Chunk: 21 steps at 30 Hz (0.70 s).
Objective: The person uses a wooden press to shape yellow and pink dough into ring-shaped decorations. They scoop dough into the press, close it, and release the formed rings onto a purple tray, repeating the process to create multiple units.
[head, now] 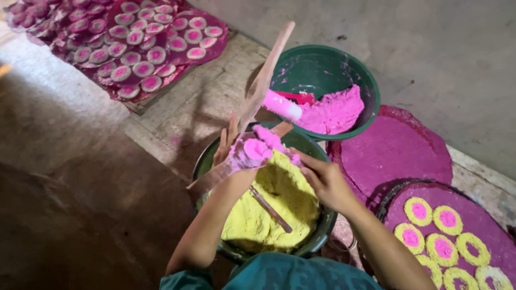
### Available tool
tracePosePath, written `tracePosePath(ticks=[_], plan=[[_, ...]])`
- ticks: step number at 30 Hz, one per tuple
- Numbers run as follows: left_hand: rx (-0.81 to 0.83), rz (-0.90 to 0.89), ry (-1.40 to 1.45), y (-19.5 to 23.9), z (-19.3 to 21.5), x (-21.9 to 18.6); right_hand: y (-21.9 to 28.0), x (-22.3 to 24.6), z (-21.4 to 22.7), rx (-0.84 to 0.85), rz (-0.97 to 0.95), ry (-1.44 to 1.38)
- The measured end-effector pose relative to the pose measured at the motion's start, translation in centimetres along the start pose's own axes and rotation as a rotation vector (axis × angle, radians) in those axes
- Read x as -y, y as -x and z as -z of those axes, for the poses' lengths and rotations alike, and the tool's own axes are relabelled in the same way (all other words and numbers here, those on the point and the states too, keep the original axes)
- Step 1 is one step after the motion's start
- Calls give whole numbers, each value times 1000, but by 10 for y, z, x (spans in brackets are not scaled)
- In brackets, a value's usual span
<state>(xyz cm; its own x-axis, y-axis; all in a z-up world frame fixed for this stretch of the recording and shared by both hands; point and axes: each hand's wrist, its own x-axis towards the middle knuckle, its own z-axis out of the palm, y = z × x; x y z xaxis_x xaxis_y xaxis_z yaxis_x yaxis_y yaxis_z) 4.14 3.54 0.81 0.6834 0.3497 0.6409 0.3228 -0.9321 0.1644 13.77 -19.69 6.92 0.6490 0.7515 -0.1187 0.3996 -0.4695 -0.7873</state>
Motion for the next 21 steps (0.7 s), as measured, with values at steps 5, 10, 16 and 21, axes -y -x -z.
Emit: tracePosePath(ticks=[5,10,16,21], plan=[[111,123,93,-16,-2,-2,5,-10,-33,-162,444,-58],[5,-22,287,-23,12,8,5,-9,7,17,452,-113],[295,-274,333,-36,35,9,-11,10,65,186,441,36],[571,209,764,-14,29,29,10,16,98,66,272,88]])
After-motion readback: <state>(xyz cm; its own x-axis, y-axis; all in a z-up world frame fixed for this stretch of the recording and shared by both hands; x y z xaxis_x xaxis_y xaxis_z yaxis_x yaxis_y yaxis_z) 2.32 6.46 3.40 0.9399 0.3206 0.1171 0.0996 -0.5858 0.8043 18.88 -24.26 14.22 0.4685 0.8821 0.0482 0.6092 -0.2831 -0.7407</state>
